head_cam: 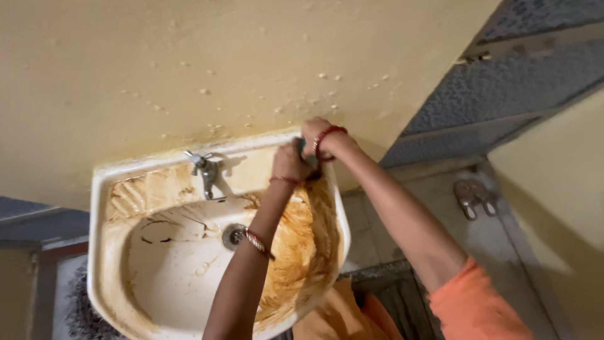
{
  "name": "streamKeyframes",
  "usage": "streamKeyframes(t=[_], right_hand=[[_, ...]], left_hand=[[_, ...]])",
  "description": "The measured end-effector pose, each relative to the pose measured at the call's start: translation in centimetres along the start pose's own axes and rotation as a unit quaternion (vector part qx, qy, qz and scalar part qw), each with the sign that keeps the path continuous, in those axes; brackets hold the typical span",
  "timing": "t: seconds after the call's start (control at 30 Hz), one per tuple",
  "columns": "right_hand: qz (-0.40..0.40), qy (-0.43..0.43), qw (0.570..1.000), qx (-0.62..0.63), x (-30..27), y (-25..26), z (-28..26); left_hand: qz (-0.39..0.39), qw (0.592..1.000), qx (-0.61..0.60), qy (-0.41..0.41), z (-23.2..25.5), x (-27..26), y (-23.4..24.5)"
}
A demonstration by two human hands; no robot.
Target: The person cleans a bathroom sink by applying soap from a bottle and scrubbing the basin and fixture with a small green brush.
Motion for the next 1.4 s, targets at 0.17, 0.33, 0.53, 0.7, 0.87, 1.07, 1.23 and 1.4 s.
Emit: streamKeyframes(t=[0.17, 0.33, 0.53, 0.7, 0.87, 1.07, 1.23, 1.4], right_hand=[[-0.035, -0.015, 0.999, -0.014, 1.0, -2.4, -2.5], [0.045, 0.016, 0.999, 0.008, 2.3, -0.3, 0.1], [-0.011, 0.002, 1.0, -0.015, 1.7, -4.4, -1.5], [0.071, -0.027, 0.997, 0.015, 5.5, -1.0, -1.3], [-0.045, -0.085, 0.995, -0.018, -0.2, -1.6, 0.7], [0.006, -0.026, 0.997, -0.077, 0.0, -2.0, -0.2], [0.055, -0.039, 0.996, 0.054, -3.8, -0.1, 1.6], [-0.044, -0.057, 0.996, -0.051, -7.4, -2.6, -0.6]], left_hand=[[-0.06, 0.995, 0.047, 0.058, -3.3, -1.1, -0.1], [0.0, 0.996, 0.034, 0.083, -1.4, 0.4, -0.4], [-0.128, 0.988, 0.02, 0.079, -3.4, -2.4, 0.6], [0.039, 0.997, -0.021, 0.067, -3.4, 0.8, 3.0], [-0.06, 0.993, 0.012, 0.101, 0.1, -2.1, 0.8], [-0.05, 0.997, -0.015, 0.057, 0.4, -1.8, -0.7], [0.061, 0.998, 0.014, 0.028, 1.1, -2.8, -1.5], [-0.087, 0.996, -0.016, 0.031, 3.6, -8.1, -0.5]])
Point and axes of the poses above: each hand's wrist, its own x-axis towards the middle knuckle, its own y-axis out of the back of the hand, z = x × y, the point moved 7 cm from there along x, towards the middle knuckle, and after that the axes turned 13 degrees about x, right-handed, at the moved point
